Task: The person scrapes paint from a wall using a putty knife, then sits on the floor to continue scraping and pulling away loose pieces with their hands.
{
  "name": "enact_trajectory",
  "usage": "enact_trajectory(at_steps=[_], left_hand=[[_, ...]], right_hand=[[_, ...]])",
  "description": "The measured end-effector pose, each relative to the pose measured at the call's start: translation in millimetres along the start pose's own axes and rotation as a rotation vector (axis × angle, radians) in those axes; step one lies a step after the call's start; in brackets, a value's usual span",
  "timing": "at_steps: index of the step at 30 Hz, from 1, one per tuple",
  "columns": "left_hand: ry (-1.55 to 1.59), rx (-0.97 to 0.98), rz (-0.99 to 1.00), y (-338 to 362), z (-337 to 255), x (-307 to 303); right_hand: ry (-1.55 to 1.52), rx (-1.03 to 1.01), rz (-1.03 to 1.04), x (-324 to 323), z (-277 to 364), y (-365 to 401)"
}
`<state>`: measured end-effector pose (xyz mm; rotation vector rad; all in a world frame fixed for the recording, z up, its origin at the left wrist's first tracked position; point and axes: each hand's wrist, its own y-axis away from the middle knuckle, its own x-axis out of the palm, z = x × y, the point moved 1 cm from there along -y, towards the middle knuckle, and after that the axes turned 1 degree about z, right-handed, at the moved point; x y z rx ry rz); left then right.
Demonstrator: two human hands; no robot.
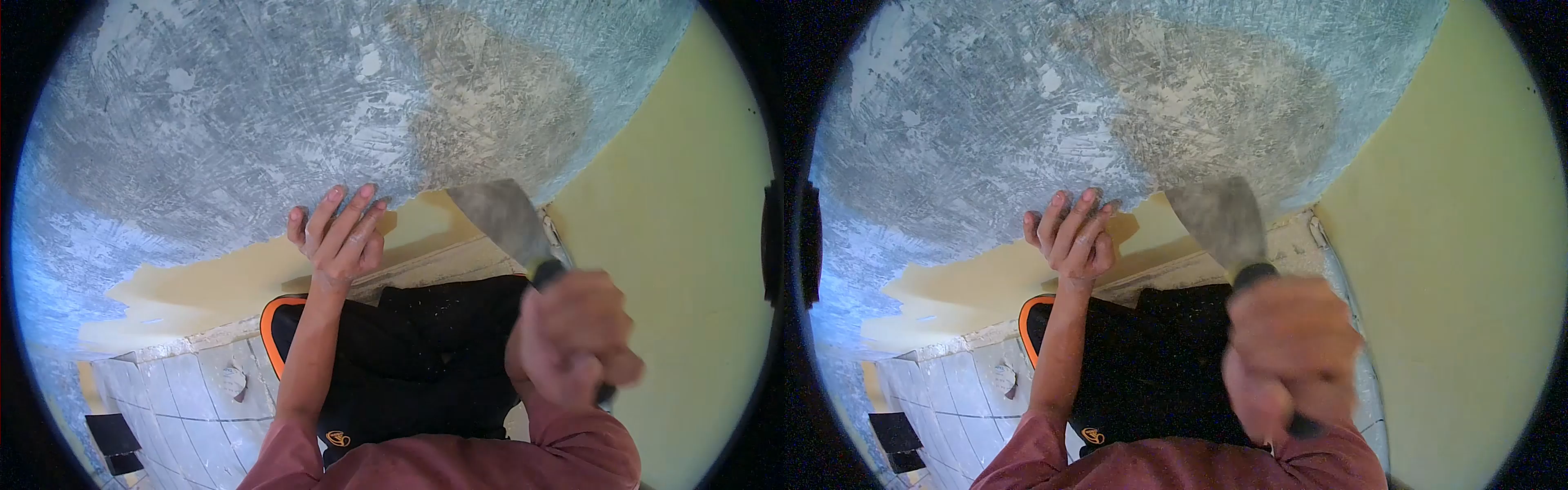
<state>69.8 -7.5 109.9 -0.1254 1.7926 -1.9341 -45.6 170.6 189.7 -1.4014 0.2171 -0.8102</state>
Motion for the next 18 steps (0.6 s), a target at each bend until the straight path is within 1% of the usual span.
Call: enact_trajectory(at_steps=[2, 3, 5, 6, 7, 9, 10, 13, 14, 15, 17, 18], left_hand=[[-0.018, -0.008, 0.002, -1, -1, -1], [-0.018, -0.008, 0.002, -1, -2, -1], [-0.018, 0.006, -0.004, -1, -1, 0], [-0.023, 0.005, -0.005, -1, 1, -1], [-0.02, -0.001, 0.008, -1, 0, -2], [-0.011, -0.015, 0.017, -1, -1, -1], [-0.015, -0.011, 0.002, -2, -1, -1], [-0.007, -0.008, -0.011, -2, -2, -1], [0.004, -0.011, -0.003, -2, -1, -1], [-0.008, -0.017, -0.006, -3, 0, -2], [0.015, -0.018, 0.004, -3, -1, -3], [0.013, -0.024, 0.005, -2, -1, -2]], right_hand=[[0.226, 0.073, 0.115, 3, -18, 9], [0.226, 0.073, 0.115, 2, -14, 7], [0.111, -0.018, -0.026, 0, 0, 0], [-0.064, -0.094, -0.139, -1, 7, -1], [-0.067, -0.091, -0.134, -4, 6, -2], [0.289, -0.055, 0.158, -8, 1, -2], [0.292, -0.055, 0.164, -9, -1, -2], [0.214, 0.071, -0.011, -10, -11, 1], [0.055, 0.037, -0.029, -10, 2, -3], [0.043, 0.038, -0.023, -6, 4, -1], [0.003, -0.131, -0.149, -1, 7, 2], [0.002, -0.127, -0.145, -2, 5, 1]])
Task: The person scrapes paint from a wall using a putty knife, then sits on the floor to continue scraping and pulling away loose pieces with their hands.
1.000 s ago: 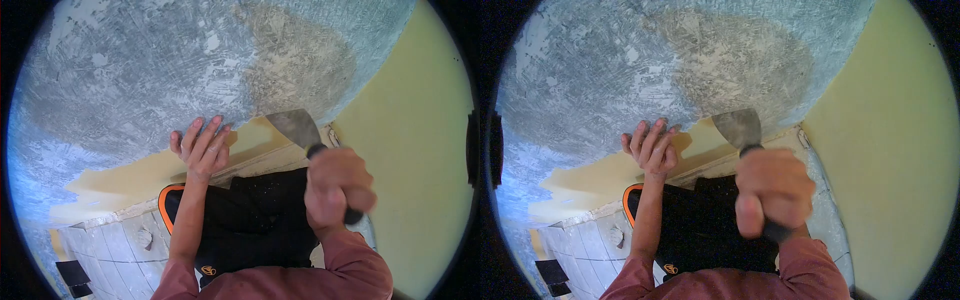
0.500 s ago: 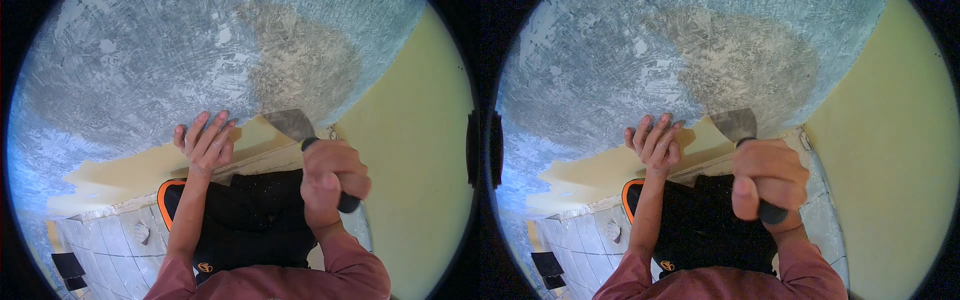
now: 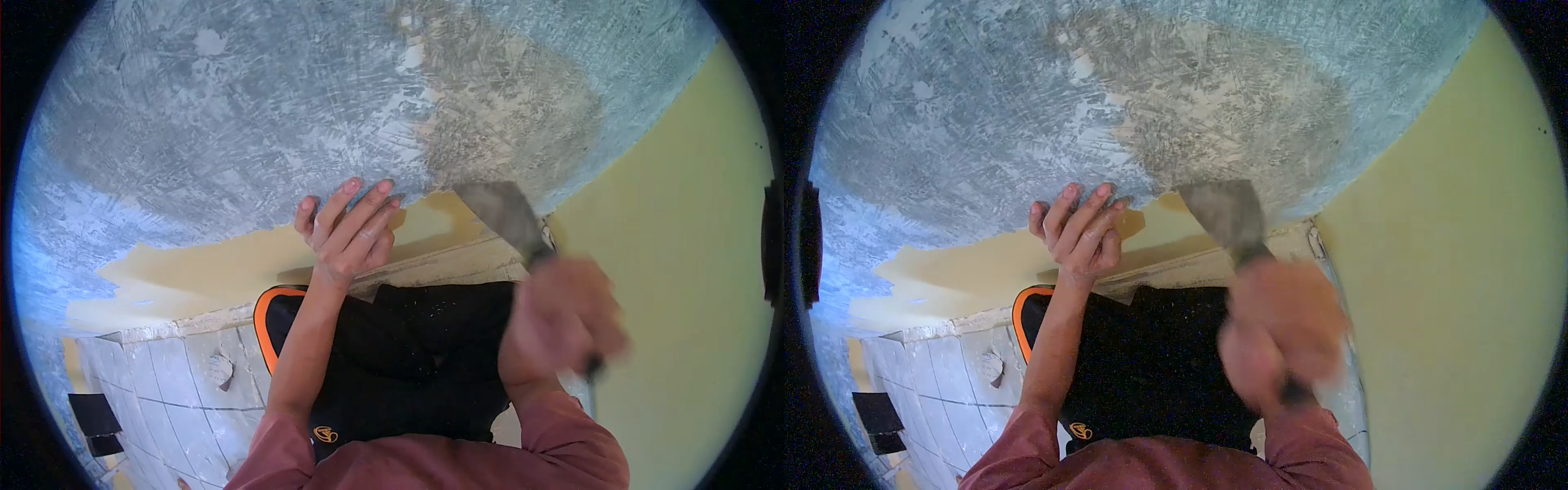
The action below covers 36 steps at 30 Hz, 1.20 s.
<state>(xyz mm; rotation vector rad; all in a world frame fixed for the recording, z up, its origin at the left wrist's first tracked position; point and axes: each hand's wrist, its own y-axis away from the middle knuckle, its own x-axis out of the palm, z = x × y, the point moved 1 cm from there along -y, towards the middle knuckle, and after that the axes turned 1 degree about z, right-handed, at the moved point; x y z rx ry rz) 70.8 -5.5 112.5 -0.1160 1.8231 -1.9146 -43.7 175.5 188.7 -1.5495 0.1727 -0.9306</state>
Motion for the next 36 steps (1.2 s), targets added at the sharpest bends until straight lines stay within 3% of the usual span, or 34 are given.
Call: enact_trajectory(at_steps=[3, 4, 5, 7, 8, 11, 12, 13, 15, 16, 19, 20, 21, 23, 24, 25, 27, 29, 31, 33, 35, 36], left_hand=[[0.006, 0.013, -0.011, 1, 0, 1], [0.0, 0.009, 0.008, 1, -1, -1], [-0.009, 0.003, 0.022, 1, 0, -1], [-0.001, 0.005, 0.009, -1, 0, 0], [0.006, 0.002, -0.003, -1, -1, 0], [-0.007, 0.004, -0.001, 0, -1, 1], [-0.005, 0.01, 0.003, 0, -1, 0], [-0.005, 0.016, 0.007, 0, -1, -1], [-0.015, 0.011, 0.01, -1, 0, -1], [-0.017, 0.003, 0.011, -1, 0, -1], [-0.02, -0.012, 0.003, 1, -4, 0], [-0.026, -0.007, 0.002, 0, -2, 0], [-0.028, 0.004, 0.002, -1, 0, 0], [-0.015, 0.017, -0.001, 0, 0, 1], [-0.022, 0.01, -0.006, 0, 1, 1], [-0.023, 0.008, -0.015, -1, 0, 1], [-0.02, 0.005, -0.021, 0, -2, 1], [-0.012, 0.017, -0.018, 0, 0, 1], [-0.008, 0.018, -0.013, -1, 2, 0], [0.001, 0.004, -0.01, 1, -1, 1], [-0.031, 0.007, -0.008, 2, 0, 2], [-0.029, 0.014, -0.007, 2, -1, 2]], right_hand=[[0.186, 0.275, 0.282, -4, -18, 1], [0.364, 0.154, 0.237, -4, -5, 3], [0.367, 0.15, 0.228, -2, 2, 2], [-0.082, 0.127, 0.095, 1, 12, -4], [-0.079, 0.128, 0.1, 0, 8, -4], [0.109, 0.403, 0.348, -1, -16, 1], [0.23, 0.248, 0.313, -3, -10, 1], [0.228, 0.247, 0.306, -2, -3, 0], [-0.171, 0.114, 0.085, -2, 10, -3], [0.115, 0.139, 0.168, 1, 1, 4], [0.08, 0.277, 0.308, 6, -21, 6], [0.219, 0.217, 0.352, 1, -14, 0], [0.217, 0.214, 0.343, 1, -4, -3], [-0.176, 0.13, 0.093, 0, 9, -6], [0.005, 0.08, 0.108, 1, 3, 0], [0.0, 0.079, 0.117, 2, -7, 3], [0.134, 0.287, 0.258, 2, -25, 7], [0.209, 0.247, 0.279, 0, -6, -4], [-0.236, 0.166, 0.069, 0, 12, -7], [-0.123, 0.119, 0.073, 7, 1, -2], [0.111, 0.248, 0.249, 14, -24, 7], [0.13, 0.188, 0.245, 12, -23, 2]])
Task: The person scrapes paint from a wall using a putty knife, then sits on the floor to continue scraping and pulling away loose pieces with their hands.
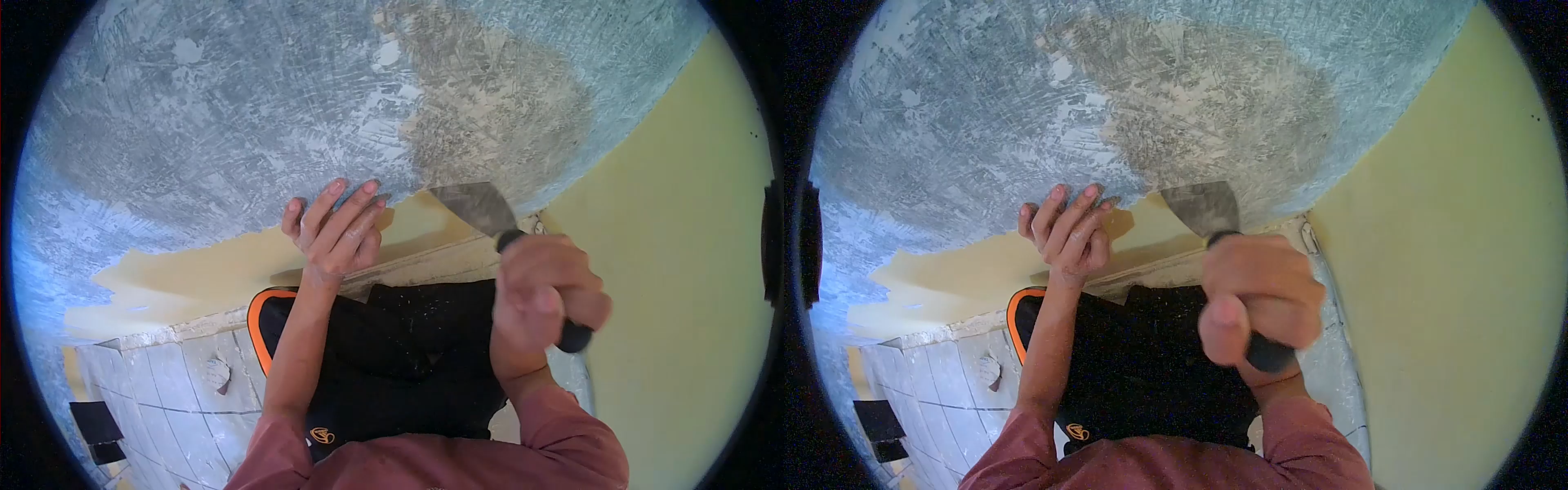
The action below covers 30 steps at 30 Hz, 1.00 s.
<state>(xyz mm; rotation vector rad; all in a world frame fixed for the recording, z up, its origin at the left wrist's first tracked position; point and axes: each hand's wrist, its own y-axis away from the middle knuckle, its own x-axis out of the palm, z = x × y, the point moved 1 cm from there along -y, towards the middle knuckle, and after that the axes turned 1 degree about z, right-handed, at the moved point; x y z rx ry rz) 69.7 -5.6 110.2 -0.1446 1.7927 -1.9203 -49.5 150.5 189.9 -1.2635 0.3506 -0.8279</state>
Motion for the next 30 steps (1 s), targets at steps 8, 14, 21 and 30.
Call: enact_trajectory(at_steps=[8, 14, 21, 30], left_hand=[[0.021, -0.005, -0.033, -1, 1, 1], [0.008, -0.018, 0.009, -2, 0, -2], [0.011, -0.008, 0.027, -1, 1, -2], [0.015, -0.003, 0.012, 1, 1, -2]], right_hand=[[0.041, 0.015, 0.032, 2, -1, 0], [-0.155, 0.026, -0.029, -8, 9, 3], [-0.349, -0.146, -0.104, -12, 23, 2], [-0.11, -0.074, 0.013, -2, 10, 2]])
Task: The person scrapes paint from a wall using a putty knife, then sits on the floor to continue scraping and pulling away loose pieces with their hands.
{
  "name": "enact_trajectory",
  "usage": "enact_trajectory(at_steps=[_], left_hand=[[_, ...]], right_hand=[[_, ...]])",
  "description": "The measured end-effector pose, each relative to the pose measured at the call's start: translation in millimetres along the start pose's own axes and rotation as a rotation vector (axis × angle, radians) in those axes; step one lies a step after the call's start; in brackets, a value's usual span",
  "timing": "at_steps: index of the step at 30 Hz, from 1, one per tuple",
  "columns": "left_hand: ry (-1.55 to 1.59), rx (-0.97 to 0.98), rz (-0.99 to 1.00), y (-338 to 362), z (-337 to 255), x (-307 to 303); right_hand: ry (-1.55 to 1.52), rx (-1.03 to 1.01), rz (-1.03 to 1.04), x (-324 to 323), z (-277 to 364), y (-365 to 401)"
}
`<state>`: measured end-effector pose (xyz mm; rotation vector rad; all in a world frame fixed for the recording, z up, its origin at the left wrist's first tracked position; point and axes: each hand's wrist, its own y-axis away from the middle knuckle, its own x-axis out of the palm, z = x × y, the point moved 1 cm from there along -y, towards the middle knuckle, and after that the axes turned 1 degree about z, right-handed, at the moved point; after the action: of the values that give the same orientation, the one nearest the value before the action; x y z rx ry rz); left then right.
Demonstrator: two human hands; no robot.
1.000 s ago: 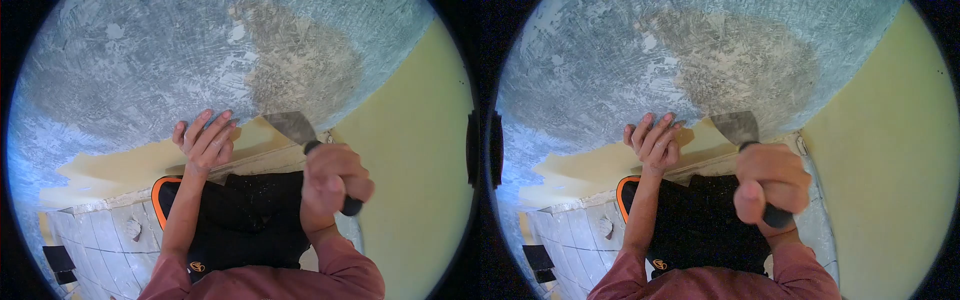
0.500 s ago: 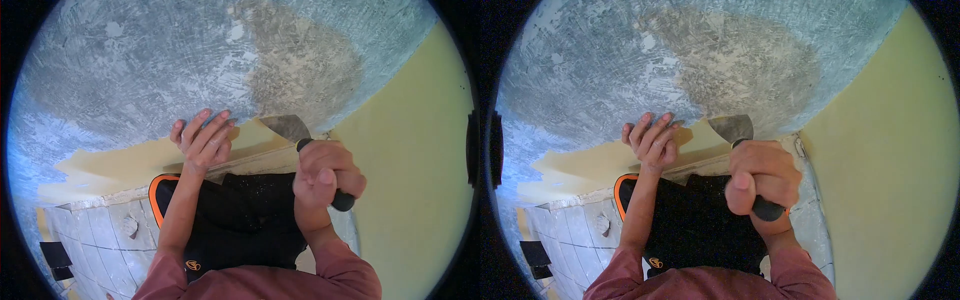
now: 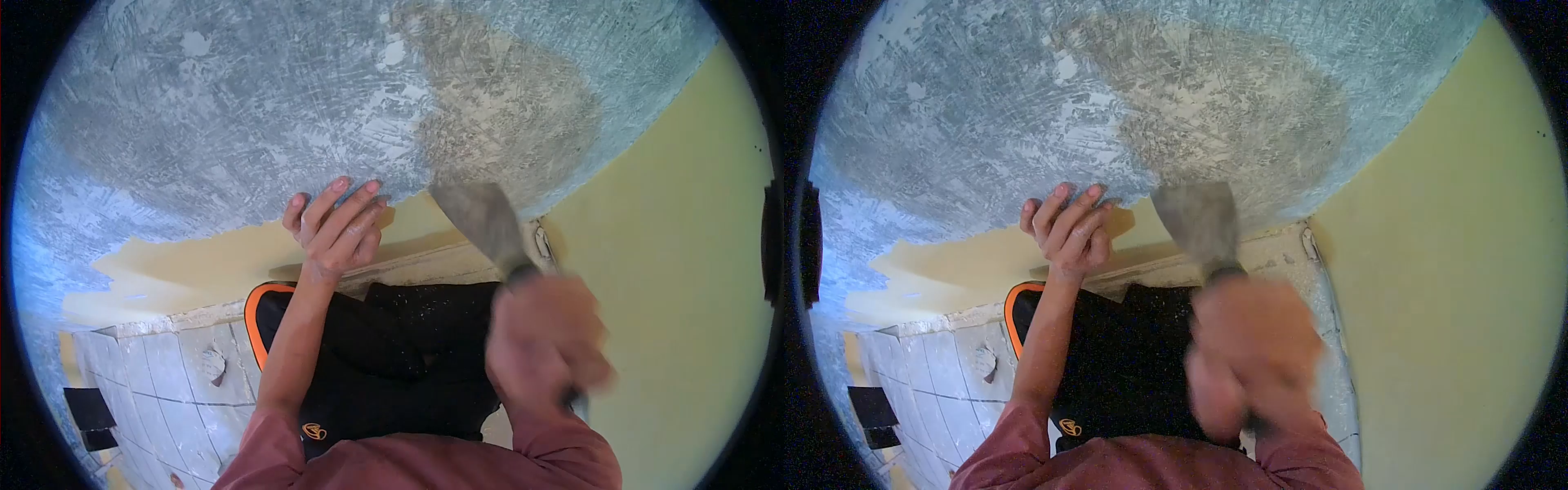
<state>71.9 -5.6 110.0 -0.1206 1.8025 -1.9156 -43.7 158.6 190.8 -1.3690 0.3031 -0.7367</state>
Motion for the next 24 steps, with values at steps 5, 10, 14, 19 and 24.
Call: enact_trajectory(at_steps=[5, 10, 14, 19, 24], left_hand=[[0.004, 0.006, -0.01, -2, 0, 0], [0.001, -0.002, -0.025, 0, -2, 1], [-0.001, 0.0, -0.001, -1, -1, 0], [0.008, 0.002, -0.038, 0, -2, 2], [-0.007, 0.008, -0.013, -3, 0, 0]], right_hand=[[0.026, 0.067, -0.122, -1, 18, 0], [0.137, 0.239, 0.065, 2, -1, 4], [-0.066, 0.075, -0.177, -8, 22, 2], [0.594, 0.392, 0.314, -14, 8, 3], [0.18, 0.068, -0.02, -12, 6, 3]])
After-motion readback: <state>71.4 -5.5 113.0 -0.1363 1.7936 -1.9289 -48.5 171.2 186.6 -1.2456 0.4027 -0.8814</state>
